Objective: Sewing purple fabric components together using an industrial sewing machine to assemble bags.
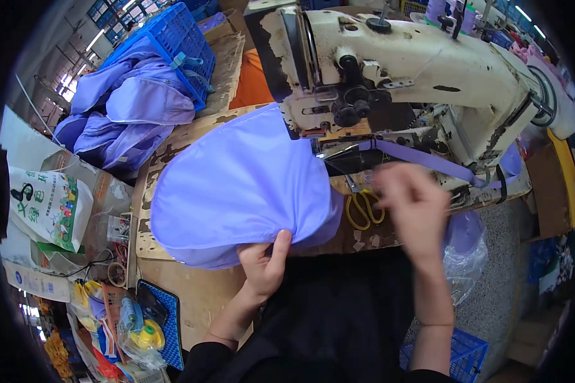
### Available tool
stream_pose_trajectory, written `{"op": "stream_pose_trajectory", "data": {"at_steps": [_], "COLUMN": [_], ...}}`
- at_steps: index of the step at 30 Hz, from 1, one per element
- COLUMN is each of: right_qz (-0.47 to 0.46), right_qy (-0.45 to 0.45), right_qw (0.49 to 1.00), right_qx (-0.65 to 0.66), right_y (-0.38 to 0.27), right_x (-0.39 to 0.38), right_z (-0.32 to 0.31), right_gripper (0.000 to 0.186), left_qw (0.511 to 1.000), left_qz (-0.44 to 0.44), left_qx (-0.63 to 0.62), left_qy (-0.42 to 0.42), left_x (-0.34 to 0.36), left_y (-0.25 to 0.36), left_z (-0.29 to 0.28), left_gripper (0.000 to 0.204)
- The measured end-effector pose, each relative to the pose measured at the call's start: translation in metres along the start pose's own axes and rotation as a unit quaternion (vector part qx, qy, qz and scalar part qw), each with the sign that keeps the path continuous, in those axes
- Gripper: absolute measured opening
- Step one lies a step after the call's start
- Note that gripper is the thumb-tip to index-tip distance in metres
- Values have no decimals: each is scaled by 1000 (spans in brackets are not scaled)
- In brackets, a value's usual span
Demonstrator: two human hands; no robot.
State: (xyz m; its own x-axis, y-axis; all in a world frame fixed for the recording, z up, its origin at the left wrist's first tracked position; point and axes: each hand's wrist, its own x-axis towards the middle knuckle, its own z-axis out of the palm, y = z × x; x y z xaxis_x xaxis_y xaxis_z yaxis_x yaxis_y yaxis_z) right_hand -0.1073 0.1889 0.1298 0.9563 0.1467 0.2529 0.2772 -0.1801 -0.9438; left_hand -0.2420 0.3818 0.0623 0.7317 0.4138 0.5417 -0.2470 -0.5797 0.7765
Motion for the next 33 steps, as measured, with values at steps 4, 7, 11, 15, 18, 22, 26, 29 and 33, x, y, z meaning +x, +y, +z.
{"op": "stream_pose_trajectory", "data": {"at_steps": [4,7,11,15,18,22,26,29,33], "right_qz": [-178,-282,-277,-288,-251,-184,-165,-321,-271], "right_qy": [397,392,202,333,402,299,261,345,9], "right_qw": [890,754,804,873,880,934,924,856,923], "right_qx": [-135,-445,-486,-208,-29,-62,-225,-214,-272], "right_y": [-13,-16,20,109,156,108,21,35,141], "right_x": [55,157,282,265,221,200,146,61,-18], "right_z": [-152,-290,-380,-356,-321,-321,-303,-216,-50], "right_gripper": [27,35,41,43,42,39,37,21,14], "left_qw": [988,891,898,895,887,855,764,678,406], "left_qz": [-124,-336,-304,-320,-348,-383,-435,-429,-372], "left_qx": [-94,-305,-309,-274,-233,-240,-413,-569,-833], "left_qy": [-2,13,-76,-150,-192,-254,-240,-183,53], "left_x": [-11,-28,-49,-71,-91,-122,-113,-71,-11], "left_y": [-4,-9,-28,-41,-46,-56,-75,-87,-92], "left_z": [11,20,21,26,38,44,55,83,107], "left_gripper": [13,21,29,35,38,32,31,38,53]}}
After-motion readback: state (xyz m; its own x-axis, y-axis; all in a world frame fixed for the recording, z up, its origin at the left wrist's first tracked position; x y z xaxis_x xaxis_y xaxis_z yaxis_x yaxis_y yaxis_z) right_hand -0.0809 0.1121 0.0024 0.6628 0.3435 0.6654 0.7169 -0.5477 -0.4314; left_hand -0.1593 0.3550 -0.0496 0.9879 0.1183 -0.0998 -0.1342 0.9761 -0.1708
